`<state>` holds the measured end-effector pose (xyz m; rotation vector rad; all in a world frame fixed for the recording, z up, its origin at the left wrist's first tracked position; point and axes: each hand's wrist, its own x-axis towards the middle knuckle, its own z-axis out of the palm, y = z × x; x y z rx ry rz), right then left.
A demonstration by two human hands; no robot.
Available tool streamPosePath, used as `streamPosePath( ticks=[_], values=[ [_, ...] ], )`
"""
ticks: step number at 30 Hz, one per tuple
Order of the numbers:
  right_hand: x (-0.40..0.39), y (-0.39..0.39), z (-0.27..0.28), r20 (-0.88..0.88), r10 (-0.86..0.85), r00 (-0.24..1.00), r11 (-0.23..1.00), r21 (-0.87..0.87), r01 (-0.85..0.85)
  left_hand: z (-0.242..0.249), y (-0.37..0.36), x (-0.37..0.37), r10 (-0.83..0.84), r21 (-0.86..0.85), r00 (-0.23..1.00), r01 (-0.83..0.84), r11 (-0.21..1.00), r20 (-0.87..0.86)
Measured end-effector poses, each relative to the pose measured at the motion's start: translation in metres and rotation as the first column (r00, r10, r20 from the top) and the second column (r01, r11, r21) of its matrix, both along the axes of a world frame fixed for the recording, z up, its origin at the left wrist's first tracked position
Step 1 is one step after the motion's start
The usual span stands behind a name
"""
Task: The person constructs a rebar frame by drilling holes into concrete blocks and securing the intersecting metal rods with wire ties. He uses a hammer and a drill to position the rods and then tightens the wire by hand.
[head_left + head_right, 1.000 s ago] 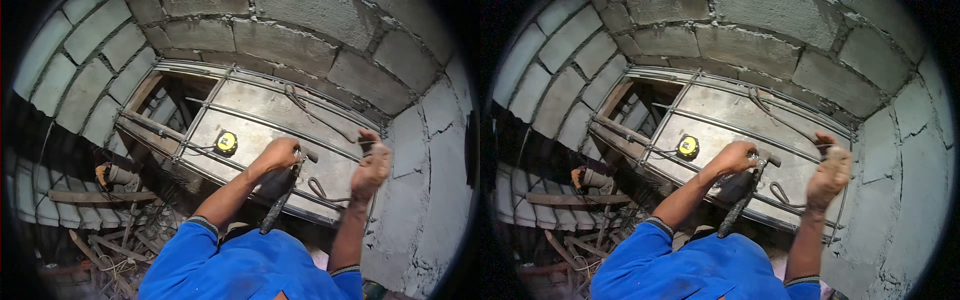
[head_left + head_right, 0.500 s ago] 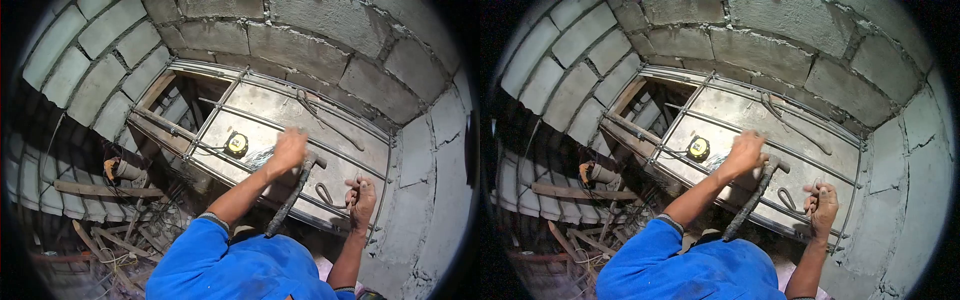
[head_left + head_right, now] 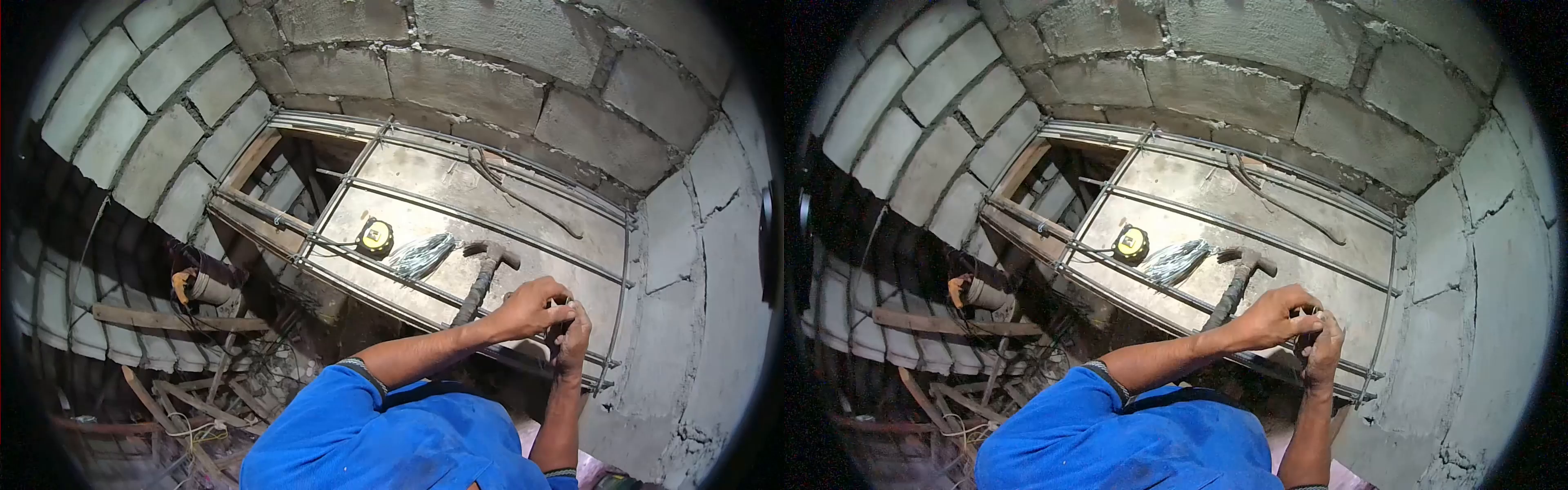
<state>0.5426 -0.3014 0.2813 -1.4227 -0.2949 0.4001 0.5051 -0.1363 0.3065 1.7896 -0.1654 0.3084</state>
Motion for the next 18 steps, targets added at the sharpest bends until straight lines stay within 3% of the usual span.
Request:
streamPosePath(
  ticks=[1,3,7,9,11,13,15,16,17,18],
  values=[
    [-0.001,-0.001,0.001,0.001,-0.006,1.000,1.000,0.004,0.006,-0.005,-0.002,0.001,-0.006,0.004,1.000,0.006,1.000,0.001],
    [-0.006,-0.001,0.010,-0.267,0.026,0.963,0.949,0.309,0.060,-0.005,-0.002,0.002,-0.047,-0.004,0.999,0.046,0.999,-0.009],
    [-0.003,-0.020,0.001,-0.143,0.082,0.986,0.977,0.207,-0.051,-0.001,-0.006,0.005,-0.116,-0.137,0.993,0.113,0.984,-0.015],
    [0.000,-0.022,-0.008,-0.094,0.091,0.991,0.986,0.150,-0.076,0.001,-0.006,0.006,-0.303,-0.309,0.940,0.245,0.919,-0.155],
    [-0.003,-0.024,-0.015,-0.012,0.068,0.998,0.991,0.119,-0.066,-0.001,-0.006,0.007,-0.264,-0.225,0.962,0.243,0.944,-0.069],
    [-0.005,-0.009,0.000,-0.106,0.156,0.982,0.960,0.250,-0.125,0.007,-0.003,0.005,-0.290,-0.458,0.920,0.145,0.877,-0.263],
    [-0.009,0.010,0.026,-0.159,-0.006,0.987,0.999,0.036,0.012,0.002,0.008,0.014,-0.237,-0.496,0.957,0.126,0.859,-0.167],
    [-0.005,0.004,0.012,-0.070,-0.003,0.998,1.000,-0.031,0.000,0.004,0.016,0.017,-0.119,-0.377,0.981,0.053,0.925,-0.154],
    [0.003,-0.005,-0.012,-0.040,0.009,0.999,1.000,-0.020,-0.010,0.011,0.022,0.018,-0.108,-0.414,0.969,0.007,0.910,-0.221],
    [-0.001,-0.005,-0.007,0.079,-0.030,0.996,0.991,-0.128,0.040,0.005,0.023,0.022,-0.081,-0.443,0.975,-0.020,0.896,-0.208]
  ],
)
